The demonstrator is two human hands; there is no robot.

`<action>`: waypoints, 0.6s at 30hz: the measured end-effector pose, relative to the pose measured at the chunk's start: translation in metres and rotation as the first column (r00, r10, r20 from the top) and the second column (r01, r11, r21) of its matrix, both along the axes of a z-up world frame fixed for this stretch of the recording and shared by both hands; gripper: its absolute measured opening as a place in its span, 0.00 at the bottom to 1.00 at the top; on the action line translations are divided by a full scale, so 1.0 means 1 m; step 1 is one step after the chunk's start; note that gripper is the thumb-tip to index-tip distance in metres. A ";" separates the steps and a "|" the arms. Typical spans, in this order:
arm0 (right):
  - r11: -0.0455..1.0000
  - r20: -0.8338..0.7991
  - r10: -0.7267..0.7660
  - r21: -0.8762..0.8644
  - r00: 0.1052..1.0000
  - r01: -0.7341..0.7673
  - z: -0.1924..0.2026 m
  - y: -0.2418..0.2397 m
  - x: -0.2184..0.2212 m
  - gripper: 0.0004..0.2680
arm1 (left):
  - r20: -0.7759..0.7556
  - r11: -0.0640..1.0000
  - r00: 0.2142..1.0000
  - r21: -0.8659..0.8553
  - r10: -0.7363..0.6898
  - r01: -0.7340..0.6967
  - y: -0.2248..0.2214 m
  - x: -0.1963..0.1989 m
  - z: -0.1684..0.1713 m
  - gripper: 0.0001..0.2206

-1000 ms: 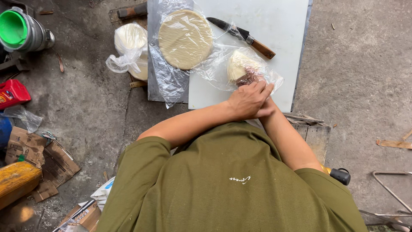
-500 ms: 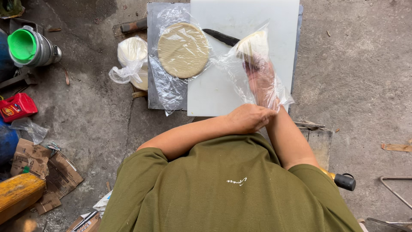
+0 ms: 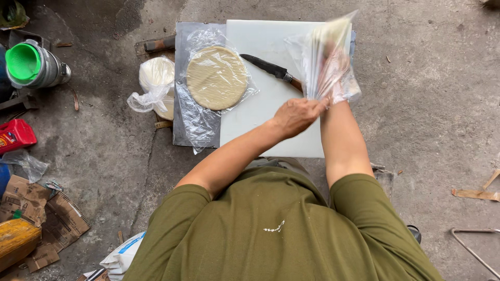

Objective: The person cuts a stack of round flatbreads into wedges using a knife. They then gather the wedges by hand and place them inside a plastic bag before retrieving another stack of flatbreads from a larger bag.

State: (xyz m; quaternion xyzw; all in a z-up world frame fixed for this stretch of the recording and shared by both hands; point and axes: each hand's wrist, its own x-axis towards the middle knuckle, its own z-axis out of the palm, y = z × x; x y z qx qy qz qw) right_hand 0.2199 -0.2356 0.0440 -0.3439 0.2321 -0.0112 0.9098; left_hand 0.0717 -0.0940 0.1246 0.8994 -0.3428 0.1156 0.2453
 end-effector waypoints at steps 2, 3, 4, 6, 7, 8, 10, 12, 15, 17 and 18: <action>0.998 0.005 -0.010 -0.065 1.000 0.010 0.001 0.000 0.002 0.15 | -0.026 0.999 1.000 0.038 0.004 -0.003 0.001 0.008 -0.005 0.21; 0.995 0.012 -0.016 -0.100 1.000 0.017 0.002 0.002 0.004 0.15 | -0.035 0.998 0.999 0.058 0.008 -0.006 0.002 0.013 -0.005 0.23; 0.990 0.016 -0.021 -0.140 1.000 0.023 0.001 0.001 0.002 0.15 | -0.052 0.999 0.999 0.036 0.008 -0.006 0.003 0.012 -0.005 0.23; 0.971 0.013 -0.012 -0.239 1.000 0.014 -0.003 -0.002 -0.006 0.16 | -0.089 1.000 0.996 -0.011 0.005 -0.006 0.001 0.008 -0.006 0.23; 0.956 0.014 -0.005 -0.294 1.000 0.009 -0.006 -0.003 -0.006 0.16 | -0.069 0.999 0.998 -0.047 0.008 -0.011 0.001 0.008 -0.007 0.20; 0.935 0.013 0.007 -0.355 1.000 -0.002 -0.009 -0.004 -0.007 0.16 | -0.050 0.996 0.999 -0.084 0.010 -0.015 0.000 0.011 -0.009 0.19; 0.874 0.019 0.034 -0.486 0.999 -0.021 -0.016 -0.007 -0.013 0.17 | -0.056 0.987 0.997 -0.152 0.049 -0.057 -0.004 0.018 -0.015 0.19; 0.781 0.028 0.067 -0.624 0.997 -0.035 -0.025 -0.010 -0.020 0.18 | -0.109 0.969 0.987 -0.208 0.116 -0.136 -0.006 0.038 -0.027 0.17; 0.587 0.028 0.127 -0.808 0.991 -0.052 -0.044 -0.016 -0.038 0.18 | -0.080 0.956 0.959 -0.090 0.273 -0.280 -0.015 0.085 -0.054 0.22; 0.434 0.015 0.187 -0.898 0.982 -0.069 -0.055 -0.025 -0.048 0.19 | -0.198 0.977 0.961 0.125 0.195 -0.172 -0.013 0.114 -0.072 0.26; 0.344 -0.001 0.229 -0.935 0.974 -0.082 -0.059 -0.033 -0.051 0.19 | -0.261 0.968 0.951 0.226 0.166 -0.107 -0.013 0.125 -0.079 0.27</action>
